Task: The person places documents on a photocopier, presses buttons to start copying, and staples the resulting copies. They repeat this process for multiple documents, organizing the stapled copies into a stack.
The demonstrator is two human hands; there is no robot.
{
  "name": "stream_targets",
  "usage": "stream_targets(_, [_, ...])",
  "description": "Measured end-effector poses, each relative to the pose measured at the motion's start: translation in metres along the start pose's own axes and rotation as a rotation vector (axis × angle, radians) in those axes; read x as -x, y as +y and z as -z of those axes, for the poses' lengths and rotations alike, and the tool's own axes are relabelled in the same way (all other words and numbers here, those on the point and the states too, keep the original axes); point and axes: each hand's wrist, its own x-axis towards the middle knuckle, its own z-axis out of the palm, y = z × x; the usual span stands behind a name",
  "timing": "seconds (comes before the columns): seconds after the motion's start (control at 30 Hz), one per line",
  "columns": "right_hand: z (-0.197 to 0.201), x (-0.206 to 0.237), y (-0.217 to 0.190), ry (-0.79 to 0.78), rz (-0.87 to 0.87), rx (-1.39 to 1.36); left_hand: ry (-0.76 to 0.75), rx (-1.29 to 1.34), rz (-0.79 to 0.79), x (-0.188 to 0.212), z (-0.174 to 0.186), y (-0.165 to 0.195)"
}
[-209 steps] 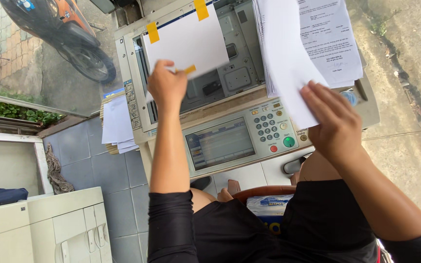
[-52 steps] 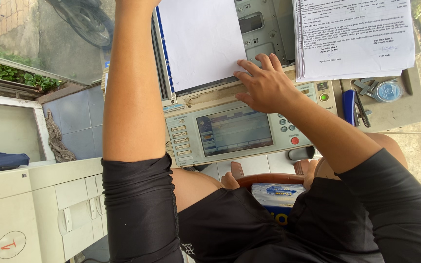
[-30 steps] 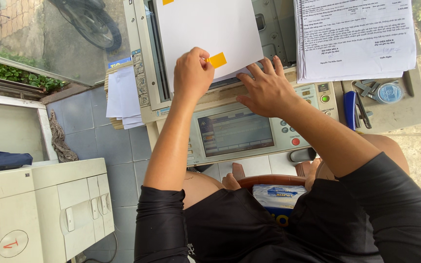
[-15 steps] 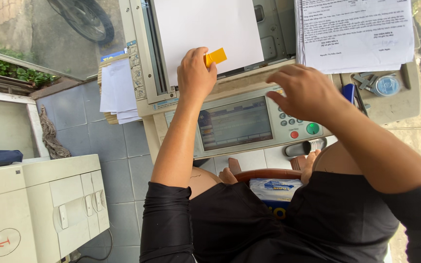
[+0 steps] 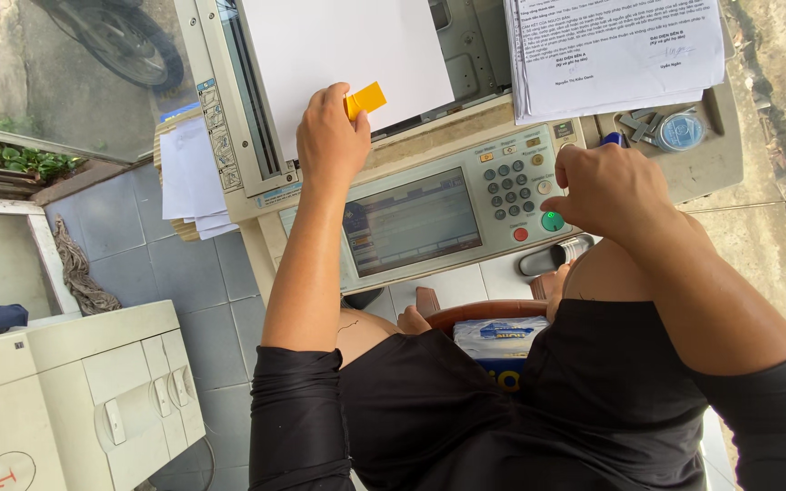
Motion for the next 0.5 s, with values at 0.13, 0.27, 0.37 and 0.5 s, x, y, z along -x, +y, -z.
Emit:
stream_targets(0.13, [-0.0032,0.004,0.0051,-0.017,0.006,0.003,-0.009,-0.016,-0.002,0.0012,0.0006,0.0026])
stream_targets(0.27, [-0.006,0.0058,0.0047,-0.061,-0.017,0.007,-0.033,-0.032,0.008,0.0,0.0007,0.0037])
stream_targets(0.37, [-0.0082,0.0045,0.003,-0.064,-0.025,0.011,-0.027,-0.038,-0.005,-0.0011,0.0015,0.0051])
stream_targets(0.5, [-0.0101,0.006,0.0044,-0.012,0.02,-0.023,-0.046,-0.035,0.012,-0.002,0.0022,0.0061])
